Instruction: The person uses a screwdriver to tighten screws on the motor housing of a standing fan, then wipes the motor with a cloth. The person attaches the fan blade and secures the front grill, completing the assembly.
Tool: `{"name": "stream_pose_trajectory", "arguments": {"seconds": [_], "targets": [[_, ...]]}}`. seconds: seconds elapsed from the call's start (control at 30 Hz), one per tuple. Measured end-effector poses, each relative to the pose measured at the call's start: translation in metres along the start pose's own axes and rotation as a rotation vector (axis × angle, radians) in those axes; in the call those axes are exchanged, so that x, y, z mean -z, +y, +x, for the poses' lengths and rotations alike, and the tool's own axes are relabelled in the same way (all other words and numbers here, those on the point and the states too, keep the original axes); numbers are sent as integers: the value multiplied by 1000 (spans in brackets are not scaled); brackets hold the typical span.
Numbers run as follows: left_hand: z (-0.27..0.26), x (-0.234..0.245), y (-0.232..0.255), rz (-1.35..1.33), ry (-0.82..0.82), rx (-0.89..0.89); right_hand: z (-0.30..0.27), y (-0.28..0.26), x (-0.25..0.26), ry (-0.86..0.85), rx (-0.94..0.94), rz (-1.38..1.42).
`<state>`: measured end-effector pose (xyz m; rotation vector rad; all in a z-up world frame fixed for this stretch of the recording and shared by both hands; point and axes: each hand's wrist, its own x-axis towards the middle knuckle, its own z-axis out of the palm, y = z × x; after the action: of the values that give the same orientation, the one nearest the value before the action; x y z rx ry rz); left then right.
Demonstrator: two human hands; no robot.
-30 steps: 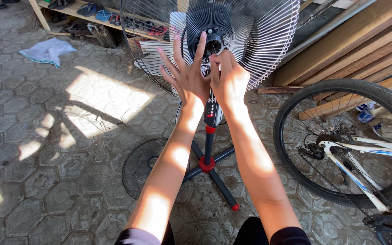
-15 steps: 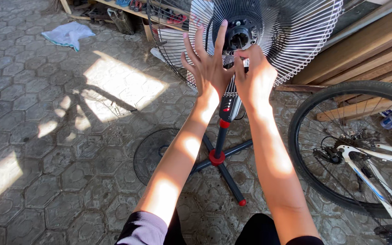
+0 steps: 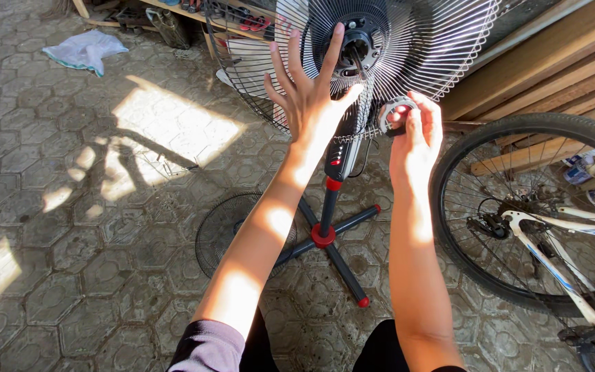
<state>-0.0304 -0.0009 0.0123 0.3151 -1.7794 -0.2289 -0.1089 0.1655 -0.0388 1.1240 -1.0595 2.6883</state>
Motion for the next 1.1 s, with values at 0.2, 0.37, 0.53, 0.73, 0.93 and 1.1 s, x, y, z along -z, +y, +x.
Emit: {"name": "stream_pose_trajectory", "arguments": {"seconds": [0.2,0.37,0.53,0.73,0.93,1.1], "targets": [[2,1,-4,28,-35,3,-7,-25,-31,81,-32,-83],[-2,-1,-5,61,-47,-25,-5,-35,-51,49,-63,-12],[-2,-3,-8,57,-30,-37,-4,-33,-58,24,-57,10],[-2,-1,-10,55,-38,-18,-4,-22,-61,-38,62,-717],[-1,5,-11,36,-12,-44,1,-14,-72,-166,455,-1043],[-2,0,-3,237,-83,73,17,-22,-88,-245,776,-1224]]}}
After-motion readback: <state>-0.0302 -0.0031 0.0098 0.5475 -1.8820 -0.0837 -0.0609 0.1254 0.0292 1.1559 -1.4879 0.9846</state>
